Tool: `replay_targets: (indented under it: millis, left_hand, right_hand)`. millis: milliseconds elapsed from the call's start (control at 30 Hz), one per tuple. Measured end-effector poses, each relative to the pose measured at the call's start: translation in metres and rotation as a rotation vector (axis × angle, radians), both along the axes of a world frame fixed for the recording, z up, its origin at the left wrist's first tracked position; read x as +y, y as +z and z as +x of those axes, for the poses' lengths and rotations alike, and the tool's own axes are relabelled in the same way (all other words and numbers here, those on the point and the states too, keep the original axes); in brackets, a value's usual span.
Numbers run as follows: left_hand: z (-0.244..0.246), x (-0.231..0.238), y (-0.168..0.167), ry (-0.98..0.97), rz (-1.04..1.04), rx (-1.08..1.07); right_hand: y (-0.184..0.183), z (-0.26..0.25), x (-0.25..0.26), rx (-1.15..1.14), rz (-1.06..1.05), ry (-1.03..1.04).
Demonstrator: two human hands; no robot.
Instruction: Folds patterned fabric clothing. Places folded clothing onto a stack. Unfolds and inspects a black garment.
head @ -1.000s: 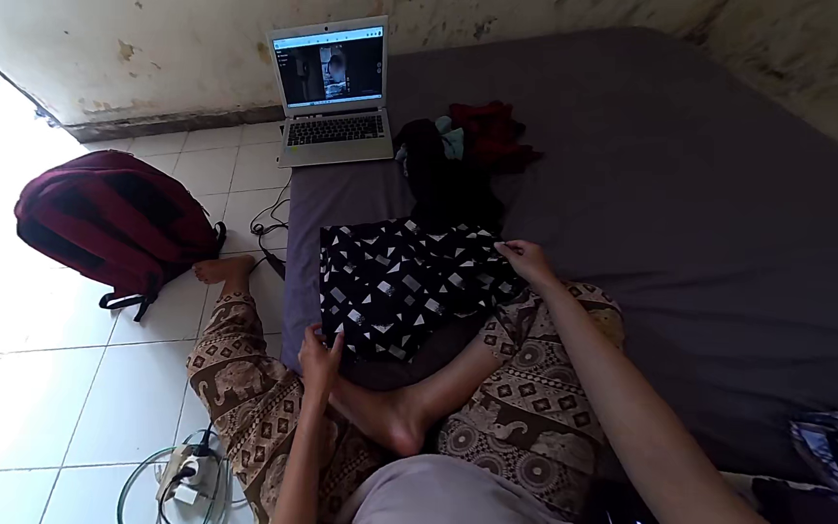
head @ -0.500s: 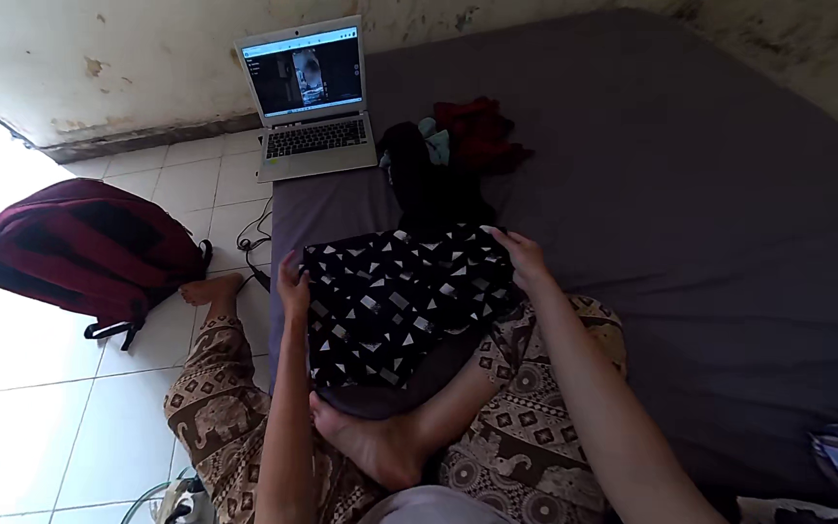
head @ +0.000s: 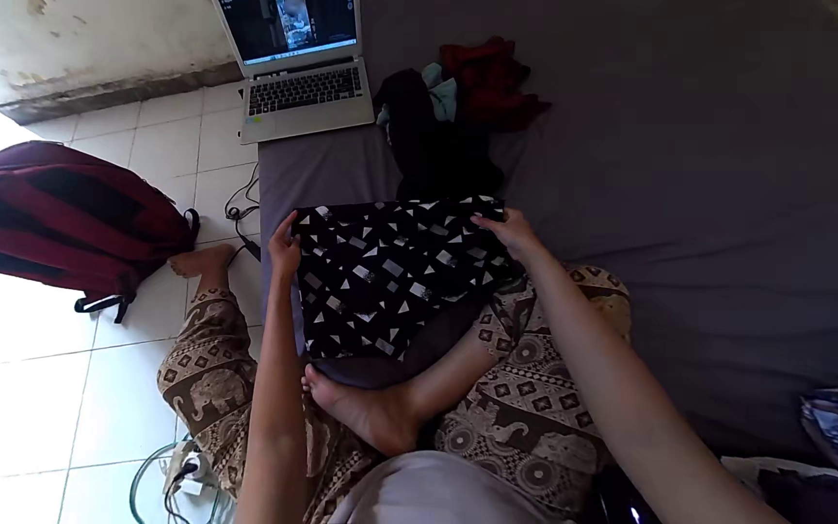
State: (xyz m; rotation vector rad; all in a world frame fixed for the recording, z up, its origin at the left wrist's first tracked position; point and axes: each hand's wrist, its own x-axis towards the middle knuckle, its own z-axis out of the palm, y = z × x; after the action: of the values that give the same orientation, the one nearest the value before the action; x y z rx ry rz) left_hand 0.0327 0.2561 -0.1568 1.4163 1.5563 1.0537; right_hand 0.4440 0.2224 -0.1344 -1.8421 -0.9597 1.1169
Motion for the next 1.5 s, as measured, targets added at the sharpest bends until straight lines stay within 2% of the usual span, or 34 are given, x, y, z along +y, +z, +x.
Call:
replay_targets:
  millis: [133, 167, 233, 300, 333, 400, 433, 533, 600, 733, 967, 1133, 1500]
  left_hand:
    - [-0.001, 0.0, -0.006, 0.086, 0.046, -0.056]
    - [0.0, -0.001, -0.001, 0.116, 0.04, -0.082]
    - [0.004, -0.002, 0.029, 0.142, -0.107, -0.109]
    - [0.006, -0.007, 0.012, 0.15, 0.113, -0.082]
    - [0.011, -0.016, 0.023, 0.145, 0.072, -0.043]
    - [0.023, -0.037, 0.057, 0.147, -0.156, 0.033]
    - [0.024, -0.041, 0.056, 0.17, -0.215, 0.054]
    - [0.012, -0.048, 0.016, 0.234, -0.272, 0.129]
    - [0.01, -0.06, 0.01, 0.212, -0.332, 0.212]
    - [0.015, -0.081, 0.016, 0.2, -0.367, 0.34]
    - [0.028, -0.088, 0.025, 0.282, -0.254, 0.462]
    - [0.025, -0.101, 0.028, 0.243, -0.392, 0.423]
    - [0.021, -0.214, 0.023, 0.149, -0.422, 0.421]
  right_hand:
    - [-0.001, -0.009, -0.001, -0.001, 0.055, -0.026]
    - [0.0, -0.009, -0.001, 0.018, 0.078, -0.031]
    - [0.0, -0.008, -0.003, 0.039, 0.125, -0.04]
    - [-0.002, -0.005, -0.005, 0.0, 0.145, -0.067]
    - [-0.001, -0.005, -0.005, -0.027, 0.144, -0.085]
    - [0.001, -0.008, -0.007, -0.07, 0.125, -0.12]
    - [0.002, -0.009, -0.009, -0.09, 0.117, -0.137]
    - [0.005, -0.013, -0.015, -0.175, 0.068, -0.162]
    - [0.006, -0.014, -0.02, -0.217, -0.003, -0.16]
    - [0.009, -0.015, -0.022, -0.253, -0.09, -0.118]
    - [0.011, -0.019, -0.026, -0.335, -0.042, -0.079]
    - [0.009, -0.017, -0.027, -0.344, -0.038, -0.052]
    - [0.011, -0.019, -0.024, -0.343, -0.056, -0.06]
